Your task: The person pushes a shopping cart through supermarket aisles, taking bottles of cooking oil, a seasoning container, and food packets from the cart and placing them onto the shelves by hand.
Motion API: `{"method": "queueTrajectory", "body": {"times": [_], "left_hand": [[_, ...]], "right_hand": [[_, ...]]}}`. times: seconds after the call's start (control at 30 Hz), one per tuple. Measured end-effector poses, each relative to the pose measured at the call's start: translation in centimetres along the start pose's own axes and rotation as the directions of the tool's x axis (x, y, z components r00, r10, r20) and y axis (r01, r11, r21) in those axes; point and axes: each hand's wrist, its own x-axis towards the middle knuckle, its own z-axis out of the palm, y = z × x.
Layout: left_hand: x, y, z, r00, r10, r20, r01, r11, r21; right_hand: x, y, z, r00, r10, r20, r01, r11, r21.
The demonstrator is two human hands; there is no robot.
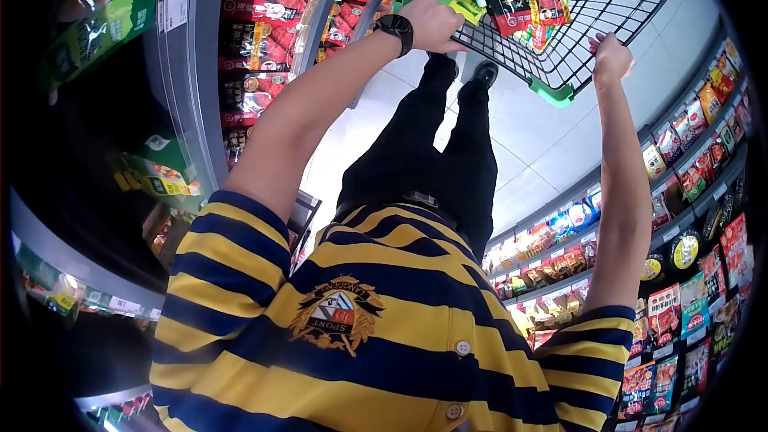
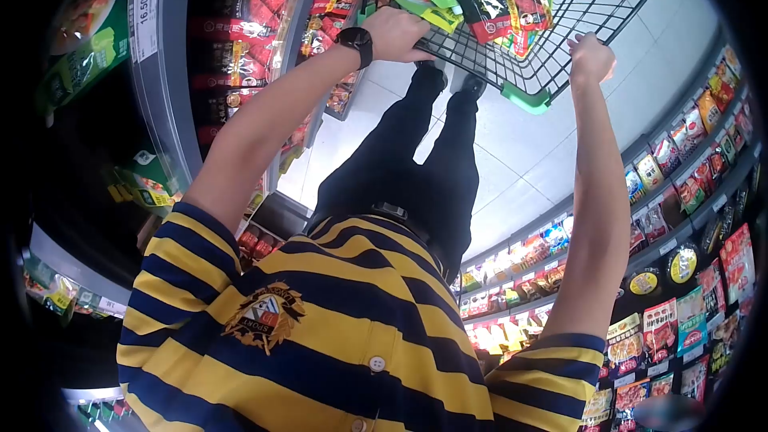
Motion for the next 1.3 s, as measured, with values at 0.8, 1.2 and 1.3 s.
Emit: {"method": "queueTrajectory", "body": {"times": [0.8, 1.2, 1.3], "left_hand": [[0.4, 6.1, -4.3, 0.883, -0.289, 0.370, 0.177, -0.525, -0.833], [1.9, 7.2, -2.5, 0.926, 0.219, -0.307, -0.195, 0.975, 0.106], [1.1, 5.3, 0.3, 0.974, 0.185, -0.130, -0.177, 0.981, 0.075]], "right_hand": [[-0.5, 0.5, -0.5, 1.000, -0.002, 0.026, 0.001, 0.999, 0.042], [0.0, 0.3, 0.1, 0.999, -0.013, 0.033, 0.012, 1.000, 0.029], [0.8, 1.1, 0.3, 0.998, -0.034, 0.058, 0.034, 0.999, 0.004]]}}
